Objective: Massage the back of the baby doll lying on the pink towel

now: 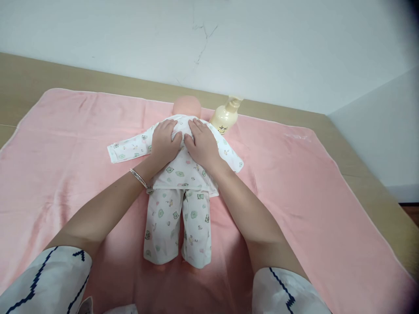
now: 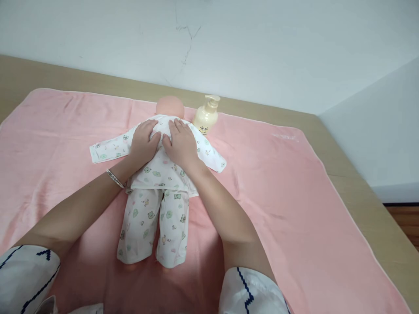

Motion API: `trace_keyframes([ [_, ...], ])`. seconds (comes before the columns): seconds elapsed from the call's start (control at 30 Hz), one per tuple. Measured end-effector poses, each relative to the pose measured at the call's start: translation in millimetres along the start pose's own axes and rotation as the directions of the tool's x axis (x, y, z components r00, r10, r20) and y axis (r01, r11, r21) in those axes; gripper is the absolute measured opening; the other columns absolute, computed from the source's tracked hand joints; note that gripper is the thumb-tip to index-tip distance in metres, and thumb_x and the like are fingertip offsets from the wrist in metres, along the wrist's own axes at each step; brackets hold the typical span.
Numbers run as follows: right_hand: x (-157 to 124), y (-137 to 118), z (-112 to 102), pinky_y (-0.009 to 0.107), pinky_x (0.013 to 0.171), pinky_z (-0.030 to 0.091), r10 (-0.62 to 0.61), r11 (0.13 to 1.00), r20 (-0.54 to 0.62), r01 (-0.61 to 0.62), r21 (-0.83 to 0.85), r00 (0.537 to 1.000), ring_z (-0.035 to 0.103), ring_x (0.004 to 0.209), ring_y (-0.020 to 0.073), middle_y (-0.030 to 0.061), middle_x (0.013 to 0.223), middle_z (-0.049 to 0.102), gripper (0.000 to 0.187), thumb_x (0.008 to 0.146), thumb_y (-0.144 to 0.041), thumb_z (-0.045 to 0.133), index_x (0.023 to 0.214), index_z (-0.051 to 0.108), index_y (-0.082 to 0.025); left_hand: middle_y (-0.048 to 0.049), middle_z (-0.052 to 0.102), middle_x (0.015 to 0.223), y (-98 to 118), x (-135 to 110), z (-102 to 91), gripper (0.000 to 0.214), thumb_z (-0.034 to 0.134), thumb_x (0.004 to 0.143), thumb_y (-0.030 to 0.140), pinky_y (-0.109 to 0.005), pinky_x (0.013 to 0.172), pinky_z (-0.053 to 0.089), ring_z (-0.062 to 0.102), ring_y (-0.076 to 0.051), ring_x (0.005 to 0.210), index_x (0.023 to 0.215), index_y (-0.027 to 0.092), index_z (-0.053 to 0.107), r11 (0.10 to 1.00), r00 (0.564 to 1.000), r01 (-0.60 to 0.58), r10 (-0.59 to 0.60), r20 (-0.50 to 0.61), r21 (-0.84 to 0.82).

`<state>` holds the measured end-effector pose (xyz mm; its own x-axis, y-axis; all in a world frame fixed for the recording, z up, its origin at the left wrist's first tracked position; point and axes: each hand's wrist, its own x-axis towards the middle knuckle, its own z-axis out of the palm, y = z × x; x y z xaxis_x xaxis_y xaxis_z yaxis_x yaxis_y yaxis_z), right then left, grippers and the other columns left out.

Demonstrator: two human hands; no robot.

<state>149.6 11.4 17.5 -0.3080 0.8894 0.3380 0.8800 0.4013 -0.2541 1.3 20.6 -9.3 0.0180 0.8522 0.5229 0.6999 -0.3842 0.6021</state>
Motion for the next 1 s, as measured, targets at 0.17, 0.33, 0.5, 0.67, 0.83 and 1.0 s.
trace_keyframes([
  [0.17,0,0,0,0.044,0.121,0.026,0.008,1.000,-0.003,-0.007,0.016,1.000,0.036,0.142,0.0280,0.0168,0.149,0.043,0.055,0.096,-0.029,0.038,0.143,0.044,-0.003,-0.0120,0.063,0.129,2,0,-1.0,0.039,0.046,0.085,0.026,-0.046,0.114,0.040,0.055,-0.027,0.124,0.119,0.013,0.061,1.000,1.000,0.017,-0.017,0.017,0.010],
  [0.33,0,2,2,0.046,0.121,0.027,-0.010,0.999,-0.010,0.010,0.036,1.000,0.037,0.141,0.0291,0.0171,0.148,0.043,0.054,0.096,-0.030,0.038,0.142,0.045,-0.003,-0.0119,0.063,0.129,3,0,-1.9,0.040,0.045,0.085,0.026,-0.045,0.113,0.041,0.055,-0.027,0.123,0.119,0.013,0.062,0.999,1.000,0.015,-0.016,0.015,0.033],
  [0.5,-2,2,8,0.046,0.120,0.028,0.001,0.999,-0.072,0.003,0.051,0.997,0.040,0.139,0.0299,0.0173,0.147,0.046,0.053,0.095,-0.030,0.039,0.140,0.048,-0.004,-0.0122,0.064,0.128,1,-3,1.2,0.039,0.045,0.084,0.025,-0.046,0.113,0.042,0.056,-0.027,0.122,0.117,0.013,0.062,0.999,1.000,0.018,-0.018,-0.007,0.033],
  [0.67,-5,1,16,0.045,0.119,0.030,0.011,0.998,-0.153,-0.001,0.069,0.988,0.043,0.137,0.0277,0.0154,0.145,0.049,0.051,0.094,-0.031,0.039,0.137,0.052,-0.007,-0.0114,0.065,0.125,-2,-5,5.4,0.039,0.046,0.084,0.025,-0.046,0.112,0.043,0.057,-0.027,0.119,0.117,0.013,0.063,1.000,0.998,-0.003,0.004,-0.064,0.013],
  [0.83,-6,2,16,0.045,0.119,0.031,0.012,0.995,-0.182,0.007,0.104,0.983,0.045,0.135,0.0268,0.0156,0.143,0.051,0.051,0.094,-0.032,0.039,0.136,0.053,-0.007,-0.0121,0.065,0.125,-1,-6,4.9,0.038,0.046,0.085,0.025,-0.048,0.112,0.042,0.057,-0.027,0.120,0.117,0.013,0.062,1.000,0.998,-0.007,0.008,-0.056,0.020],
  [1.0,-8,4,15,0.046,0.119,0.031,0.017,0.991,-0.176,0.007,0.134,0.984,0.044,0.136,0.0267,0.0149,0.143,0.050,0.051,0.095,-0.034,0.037,0.136,0.053,-0.008,-0.0115,0.064,0.125,-1,-6,3.6,0.036,0.046,0.086,0.024,-0.047,0.113,0.042,0.057,-0.027,0.121,0.117,0.014,0.061,1.000,0.999,-0.006,0.006,-0.044,0.003],
])
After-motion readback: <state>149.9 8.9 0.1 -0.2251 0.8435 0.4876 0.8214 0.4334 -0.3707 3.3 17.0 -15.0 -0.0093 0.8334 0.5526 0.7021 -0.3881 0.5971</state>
